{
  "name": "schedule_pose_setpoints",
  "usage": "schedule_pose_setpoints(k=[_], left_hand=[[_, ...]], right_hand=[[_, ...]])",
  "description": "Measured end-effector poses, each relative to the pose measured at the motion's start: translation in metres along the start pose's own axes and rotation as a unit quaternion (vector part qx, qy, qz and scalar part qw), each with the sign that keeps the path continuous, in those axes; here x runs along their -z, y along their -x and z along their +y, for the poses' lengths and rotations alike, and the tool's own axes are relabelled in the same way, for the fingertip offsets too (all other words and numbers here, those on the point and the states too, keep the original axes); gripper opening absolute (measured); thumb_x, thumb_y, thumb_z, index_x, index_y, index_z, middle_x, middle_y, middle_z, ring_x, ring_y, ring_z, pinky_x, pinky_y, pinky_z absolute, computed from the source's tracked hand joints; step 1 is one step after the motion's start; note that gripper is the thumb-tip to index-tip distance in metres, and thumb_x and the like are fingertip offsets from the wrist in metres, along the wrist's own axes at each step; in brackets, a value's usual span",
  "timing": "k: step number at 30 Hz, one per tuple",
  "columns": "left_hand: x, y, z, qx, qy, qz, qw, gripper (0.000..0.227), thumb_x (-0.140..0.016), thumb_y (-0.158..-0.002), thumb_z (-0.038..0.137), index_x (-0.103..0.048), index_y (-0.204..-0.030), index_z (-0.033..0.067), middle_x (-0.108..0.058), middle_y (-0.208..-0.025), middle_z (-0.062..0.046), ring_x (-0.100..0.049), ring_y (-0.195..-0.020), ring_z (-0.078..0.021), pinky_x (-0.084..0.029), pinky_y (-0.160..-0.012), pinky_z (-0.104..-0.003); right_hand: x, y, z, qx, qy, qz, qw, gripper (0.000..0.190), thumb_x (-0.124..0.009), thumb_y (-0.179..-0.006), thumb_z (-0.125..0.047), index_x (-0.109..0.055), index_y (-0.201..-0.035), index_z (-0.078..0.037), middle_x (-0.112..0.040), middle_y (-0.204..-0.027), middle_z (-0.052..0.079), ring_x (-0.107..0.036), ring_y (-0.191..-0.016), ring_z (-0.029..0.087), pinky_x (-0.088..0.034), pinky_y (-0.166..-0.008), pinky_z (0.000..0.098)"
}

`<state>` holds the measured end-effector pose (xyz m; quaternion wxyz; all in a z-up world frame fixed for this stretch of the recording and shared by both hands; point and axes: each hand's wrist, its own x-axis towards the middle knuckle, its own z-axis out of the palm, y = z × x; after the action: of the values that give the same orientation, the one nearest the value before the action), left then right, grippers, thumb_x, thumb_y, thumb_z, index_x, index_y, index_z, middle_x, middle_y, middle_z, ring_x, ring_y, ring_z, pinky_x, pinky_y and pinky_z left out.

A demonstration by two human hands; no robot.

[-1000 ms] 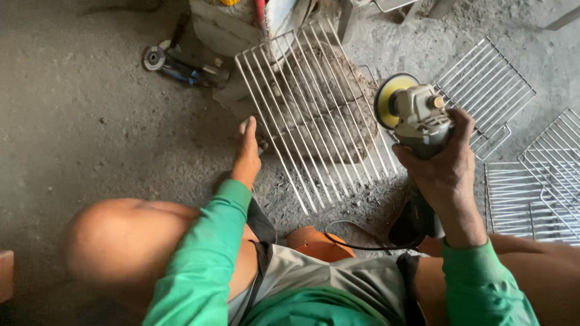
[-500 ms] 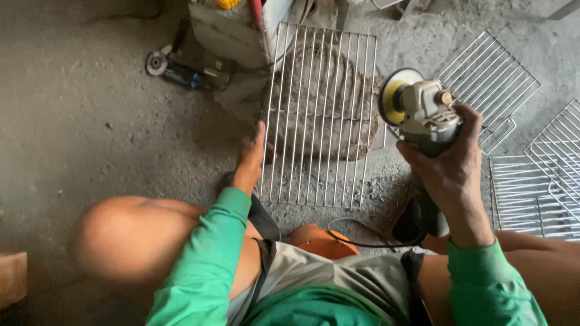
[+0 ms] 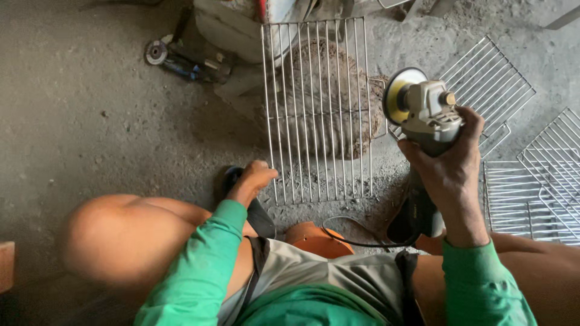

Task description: The person uses an angle grinder to smooth the surface of a metal grate. They hold the grate with one hand and operate the grinder with the other, moving the tool along the bars to remove rough edges or welds.

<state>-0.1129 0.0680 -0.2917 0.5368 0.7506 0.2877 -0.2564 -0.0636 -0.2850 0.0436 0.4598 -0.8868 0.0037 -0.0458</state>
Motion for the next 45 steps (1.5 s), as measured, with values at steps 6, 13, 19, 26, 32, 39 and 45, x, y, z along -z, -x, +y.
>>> schedule_pose_setpoints(k=[6, 13, 19, 26, 32, 39, 45], left_hand=[[-0.002, 0.003, 0.042, 0.012, 0.32, -0.059, 0.945, 0.024, -0.071, -0.092, 0.024, -0.062, -0.111, 0.0126, -0.067, -0.098, -0.005, -0.061, -0.085, -0.0257, -0.044, -0.068, -0.044], [0.034, 0.069, 0.126, -0.221, 0.381, -0.1, 0.892, 0.037, -0.078, -0.081, -0.004, -0.061, -0.106, 0.0163, -0.06, -0.1, 0.004, -0.059, -0.088, -0.0105, -0.052, -0.073, -0.026], [0.048, 0.158, 0.218, -0.265, 0.36, -0.14, 0.883, 0.023, -0.066, -0.082, 0.004, -0.054, -0.098, 0.0134, -0.07, -0.109, -0.002, -0.061, -0.083, -0.0124, -0.06, -0.069, -0.033], [0.006, 0.225, 0.256, -0.327, 0.184, -0.081, 0.923, 0.048, -0.058, -0.083, 0.007, -0.055, -0.131, 0.0052, -0.056, -0.107, -0.008, -0.053, -0.091, -0.0175, -0.052, -0.077, -0.034], [-0.036, 0.242, 0.258, -0.4, 0.153, -0.084, 0.9, 0.068, -0.05, -0.075, 0.003, -0.044, -0.143, 0.0006, -0.047, -0.112, -0.009, -0.048, -0.1, -0.0204, -0.046, -0.087, -0.036], [-0.027, 0.25, 0.26, -0.4, 0.09, -0.063, 0.91, 0.055, -0.051, -0.079, -0.003, -0.044, -0.133, -0.0042, -0.046, -0.105, -0.013, -0.049, -0.098, -0.0253, -0.045, -0.093, -0.039], [-0.039, 0.258, 0.264, -0.466, 0.011, 0.017, 0.885, 0.038, -0.052, -0.076, -0.006, -0.047, -0.113, -0.0027, -0.045, -0.133, -0.03, -0.046, -0.122, -0.0423, -0.039, -0.108, -0.049]], right_hand=[[-0.003, -0.003, 0.003, 0.006, -0.023, -0.003, 1.0, 0.08, -0.089, -0.088, -0.011, -0.035, -0.147, -0.004, -0.065, -0.128, 0.015, -0.067, -0.111, 0.019, -0.058, -0.092, 0.0301], [0.008, -0.01, -0.003, -0.002, -0.11, -0.002, 0.994, 0.074, -0.083, -0.092, -0.003, -0.031, -0.145, -0.006, -0.06, -0.131, 0.013, -0.066, -0.115, 0.018, -0.061, -0.091, 0.0301], [0.012, -0.007, -0.012, -0.018, -0.156, -0.003, 0.988, 0.074, -0.082, -0.093, -0.003, -0.031, -0.147, -0.004, -0.06, -0.13, 0.013, -0.064, -0.114, 0.016, -0.059, -0.093, 0.029], [0.016, -0.006, -0.046, -0.048, -0.116, -0.028, 0.992, 0.081, -0.083, -0.081, -0.002, -0.033, -0.145, -0.004, -0.065, -0.122, 0.012, -0.065, -0.108, 0.017, -0.058, -0.088, 0.0298], [0.044, -0.008, -0.07, 0.046, 0.073, -0.067, 0.994, 0.087, -0.087, -0.079, -0.007, -0.031, -0.146, -0.006, -0.065, -0.122, 0.02, -0.072, -0.105, 0.027, -0.065, -0.079, 0.0358], [0.063, -0.017, -0.097, 0.08, 0.182, -0.072, 0.977, 0.092, -0.09, -0.075, -0.018, -0.03, -0.144, -0.006, -0.068, -0.119, 0.026, -0.075, -0.103, 0.033, -0.066, -0.079, 0.0395], [0.065, -0.021, -0.111, 0.151, 0.265, -0.064, 0.95, 0.093, -0.093, -0.068, -0.016, -0.032, -0.137, 0.001, -0.069, -0.107, 0.03, -0.074, -0.091, 0.04, -0.062, -0.07, 0.0459]])
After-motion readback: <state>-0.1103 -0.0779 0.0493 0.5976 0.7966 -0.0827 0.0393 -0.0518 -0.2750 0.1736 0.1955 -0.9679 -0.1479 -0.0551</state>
